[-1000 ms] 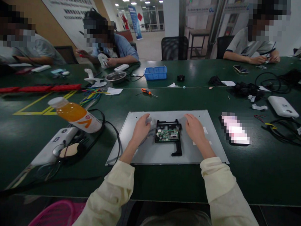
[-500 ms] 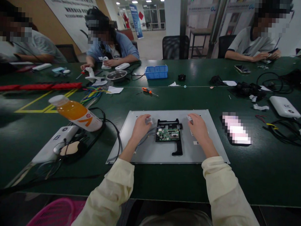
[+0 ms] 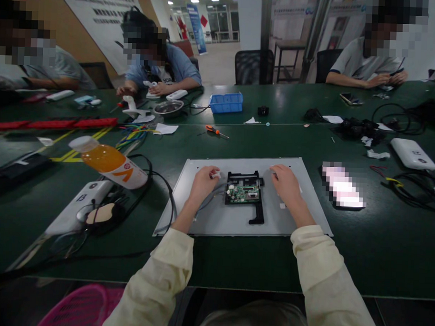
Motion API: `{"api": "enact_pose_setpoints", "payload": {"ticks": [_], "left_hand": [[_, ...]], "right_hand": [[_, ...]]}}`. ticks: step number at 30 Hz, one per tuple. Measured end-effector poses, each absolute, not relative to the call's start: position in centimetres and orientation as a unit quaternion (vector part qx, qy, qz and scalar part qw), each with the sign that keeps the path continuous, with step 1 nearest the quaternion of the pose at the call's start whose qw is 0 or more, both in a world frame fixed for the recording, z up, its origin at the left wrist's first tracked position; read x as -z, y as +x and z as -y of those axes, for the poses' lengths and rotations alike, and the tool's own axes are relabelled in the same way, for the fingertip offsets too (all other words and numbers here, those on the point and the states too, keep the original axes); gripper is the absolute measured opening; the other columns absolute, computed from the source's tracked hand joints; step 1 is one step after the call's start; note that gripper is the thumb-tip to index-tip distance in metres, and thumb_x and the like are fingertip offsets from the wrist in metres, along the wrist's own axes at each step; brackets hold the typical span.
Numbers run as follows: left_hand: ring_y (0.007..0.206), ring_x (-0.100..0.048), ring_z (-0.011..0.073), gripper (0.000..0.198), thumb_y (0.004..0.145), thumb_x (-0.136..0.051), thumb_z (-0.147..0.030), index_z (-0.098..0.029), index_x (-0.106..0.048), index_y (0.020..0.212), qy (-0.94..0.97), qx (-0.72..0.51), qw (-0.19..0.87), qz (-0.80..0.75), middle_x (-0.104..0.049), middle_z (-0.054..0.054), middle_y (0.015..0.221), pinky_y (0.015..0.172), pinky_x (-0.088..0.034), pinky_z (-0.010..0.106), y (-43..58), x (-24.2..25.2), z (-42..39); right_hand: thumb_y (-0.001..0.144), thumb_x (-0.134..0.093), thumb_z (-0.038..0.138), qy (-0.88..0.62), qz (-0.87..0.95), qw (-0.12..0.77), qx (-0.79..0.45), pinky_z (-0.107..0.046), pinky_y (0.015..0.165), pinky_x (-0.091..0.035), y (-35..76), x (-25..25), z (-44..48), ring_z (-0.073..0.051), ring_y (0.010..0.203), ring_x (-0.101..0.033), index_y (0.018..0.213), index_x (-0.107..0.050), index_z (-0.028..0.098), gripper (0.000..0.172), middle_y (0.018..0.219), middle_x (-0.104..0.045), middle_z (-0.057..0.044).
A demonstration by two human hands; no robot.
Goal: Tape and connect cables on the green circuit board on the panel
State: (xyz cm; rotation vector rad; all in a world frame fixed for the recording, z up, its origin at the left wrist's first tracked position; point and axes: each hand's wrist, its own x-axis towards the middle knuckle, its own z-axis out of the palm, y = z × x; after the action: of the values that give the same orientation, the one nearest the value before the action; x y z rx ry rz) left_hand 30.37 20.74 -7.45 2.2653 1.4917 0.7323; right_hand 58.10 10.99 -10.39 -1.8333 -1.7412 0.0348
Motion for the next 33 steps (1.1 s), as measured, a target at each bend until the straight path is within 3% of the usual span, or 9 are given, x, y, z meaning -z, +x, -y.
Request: {"api": "enact_pose_setpoints", "payload": {"ticks": [8,14,24,33], "left_hand": [[0.079,-0.063,0.0173,0.025,0.075,-0.053,-0.012,-0.016,-0.068,0.095,0.792,-0.262,0.199,-0.515,-0.070,0.007,0.096,0.078,-0.048,0.028,30.4,7.6,-20.8],[0.075,-0.065,0.0179,0.016,0.077,-0.056,-0.019,-0.017,-0.070,0.085,0.768,-0.305,0.232,-0.513,-0.072,0.005,0.087,0.077,-0.050,0.030,30.6,7.1,-20.8],[0.059,-0.065,0.0141,0.010,0.070,-0.059,-0.018,-0.015,-0.062,0.080,0.666,-0.367,0.431,-0.486,-0.066,0.001,0.068,0.059,-0.049,0.024,31.3,6.6,-20.9],[0.057,-0.062,0.0133,0.010,0.073,-0.060,-0.024,-0.015,-0.065,0.075,0.694,-0.336,0.425,-0.474,-0.066,0.001,0.067,0.057,-0.048,0.024,31.6,7.2,-20.6]], "right_hand": [[0.087,-0.045,0.016,-0.724,0.632,0.277,0.011,-0.037,0.091,-0.044,57.5,9.6,-10.7,-0.024,0.102,-0.059,0.100,-0.068,0.019,0.027,0.108,-0.068,-0.009],[0.088,-0.045,0.016,-0.720,0.637,0.271,0.043,-0.038,0.088,-0.044,57.2,9.1,-10.5,-0.025,0.098,-0.059,0.098,-0.069,0.019,0.027,0.103,-0.070,-0.009],[0.086,-0.043,0.014,-0.704,0.654,0.273,0.050,-0.039,0.092,-0.042,56.7,9.3,-10.9,-0.026,0.101,-0.057,0.094,-0.069,0.018,0.028,0.102,-0.068,-0.010],[0.086,-0.043,0.013,-0.698,0.653,0.289,0.057,-0.039,0.093,-0.043,56.5,9.3,-10.8,-0.025,0.101,-0.056,0.094,-0.069,0.017,0.028,0.103,-0.068,-0.011]]}}
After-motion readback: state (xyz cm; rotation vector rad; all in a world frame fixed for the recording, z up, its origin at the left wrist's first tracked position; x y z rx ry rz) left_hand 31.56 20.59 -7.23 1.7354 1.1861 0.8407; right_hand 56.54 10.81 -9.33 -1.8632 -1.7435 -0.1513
